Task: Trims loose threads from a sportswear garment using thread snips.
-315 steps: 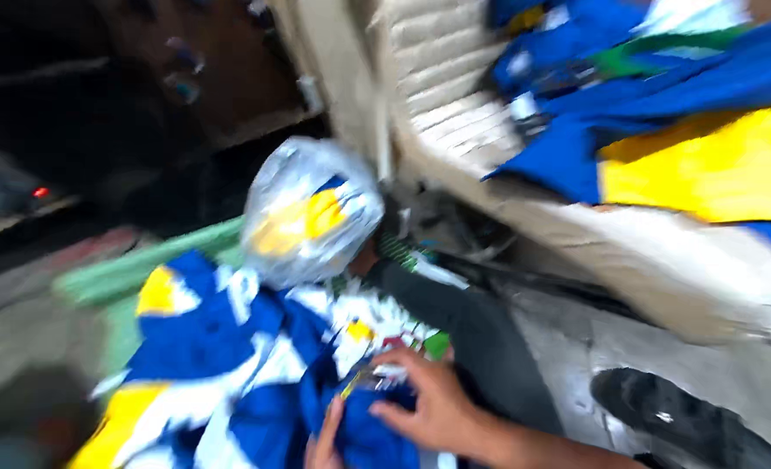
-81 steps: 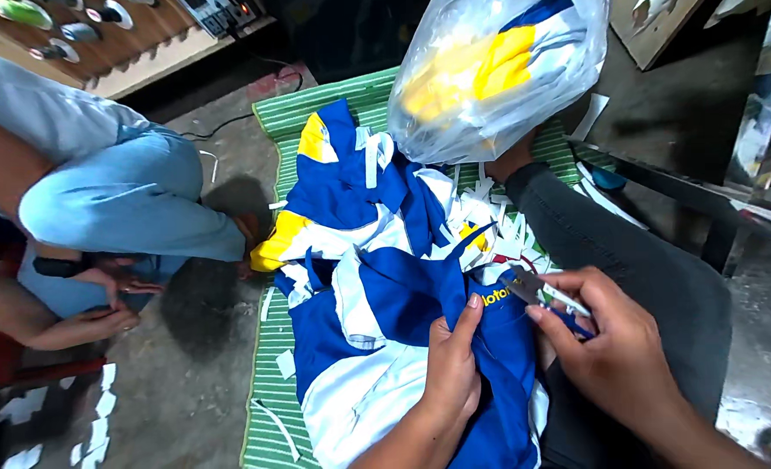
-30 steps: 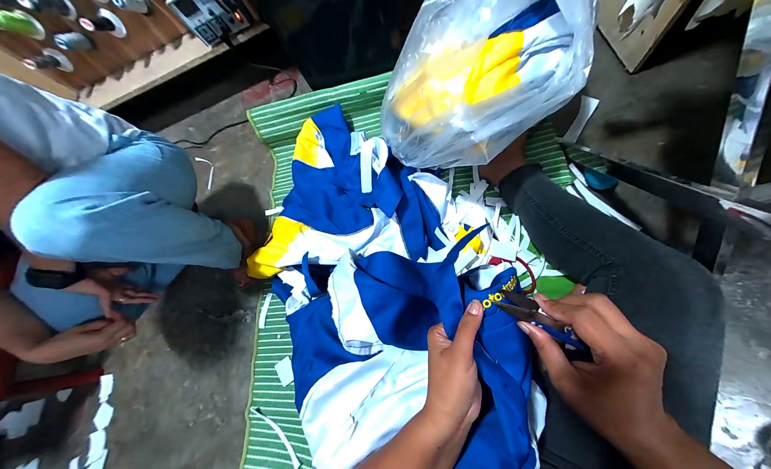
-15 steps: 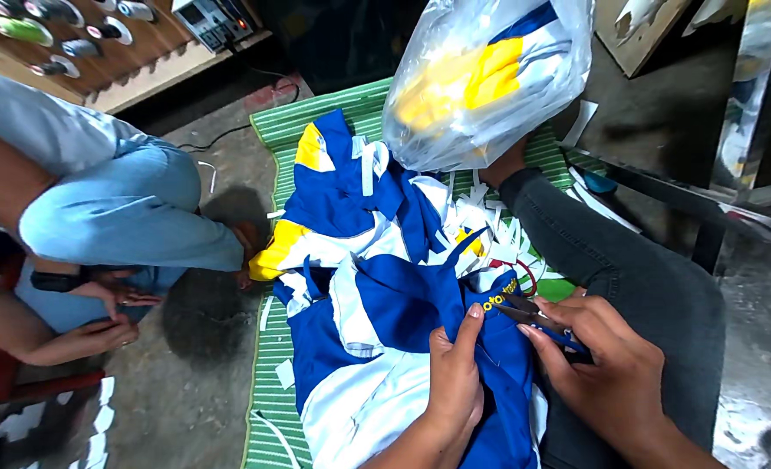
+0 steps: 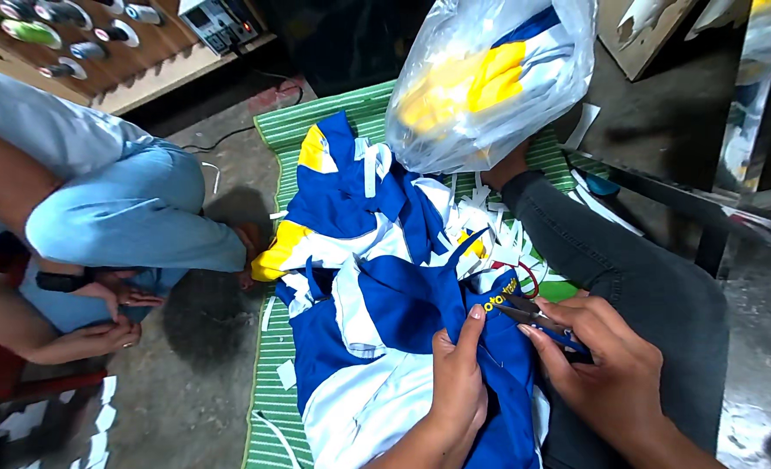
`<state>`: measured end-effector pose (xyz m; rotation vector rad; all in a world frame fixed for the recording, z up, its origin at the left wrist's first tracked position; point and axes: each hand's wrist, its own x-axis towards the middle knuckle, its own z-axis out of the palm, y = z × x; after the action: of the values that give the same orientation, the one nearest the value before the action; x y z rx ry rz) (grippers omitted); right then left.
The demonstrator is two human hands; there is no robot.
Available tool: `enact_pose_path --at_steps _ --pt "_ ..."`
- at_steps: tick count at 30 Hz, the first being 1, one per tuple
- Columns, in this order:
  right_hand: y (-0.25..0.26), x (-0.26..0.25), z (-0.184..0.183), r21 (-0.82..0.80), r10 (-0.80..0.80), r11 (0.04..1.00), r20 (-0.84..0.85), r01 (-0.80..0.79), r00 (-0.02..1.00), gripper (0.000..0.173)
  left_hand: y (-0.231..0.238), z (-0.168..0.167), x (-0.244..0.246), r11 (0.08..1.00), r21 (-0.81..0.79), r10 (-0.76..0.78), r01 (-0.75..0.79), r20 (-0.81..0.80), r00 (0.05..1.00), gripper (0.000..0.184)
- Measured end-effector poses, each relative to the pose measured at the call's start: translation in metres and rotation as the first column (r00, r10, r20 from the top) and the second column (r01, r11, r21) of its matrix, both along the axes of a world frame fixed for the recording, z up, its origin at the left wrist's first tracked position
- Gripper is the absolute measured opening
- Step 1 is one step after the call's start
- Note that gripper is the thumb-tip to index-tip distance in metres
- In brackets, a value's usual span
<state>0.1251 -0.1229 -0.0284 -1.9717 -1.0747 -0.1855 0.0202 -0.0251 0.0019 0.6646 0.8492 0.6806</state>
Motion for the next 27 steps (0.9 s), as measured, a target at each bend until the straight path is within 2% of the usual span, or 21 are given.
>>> enact_pose_path --at_steps 11,18,27 --pt "-0.0004 0.0002 -0.0004 0.004 -0.002 1.000 -0.001 0.002 1.000 0.027 -0.0012 0.0004 0.0001 1.000 0.000 0.003 -0.003 0.007 1.000 0.021" --pt "0.0009 0.0000 0.0000 0.045 0.025 0.999 -0.088 -0.021 0.996 0.028 -0.0009 0.0019 0.0001 1.000 0.005 0.008 -0.008 0.002 1.000 0.022" --pt "0.0007 0.0022 -0.0010 0.025 0.006 1.000 0.067 -0.008 0.998 0.026 0.0012 0.0009 -0.0011 1.000 0.017 -0.005 0.005 -0.008 1.000 0.022"
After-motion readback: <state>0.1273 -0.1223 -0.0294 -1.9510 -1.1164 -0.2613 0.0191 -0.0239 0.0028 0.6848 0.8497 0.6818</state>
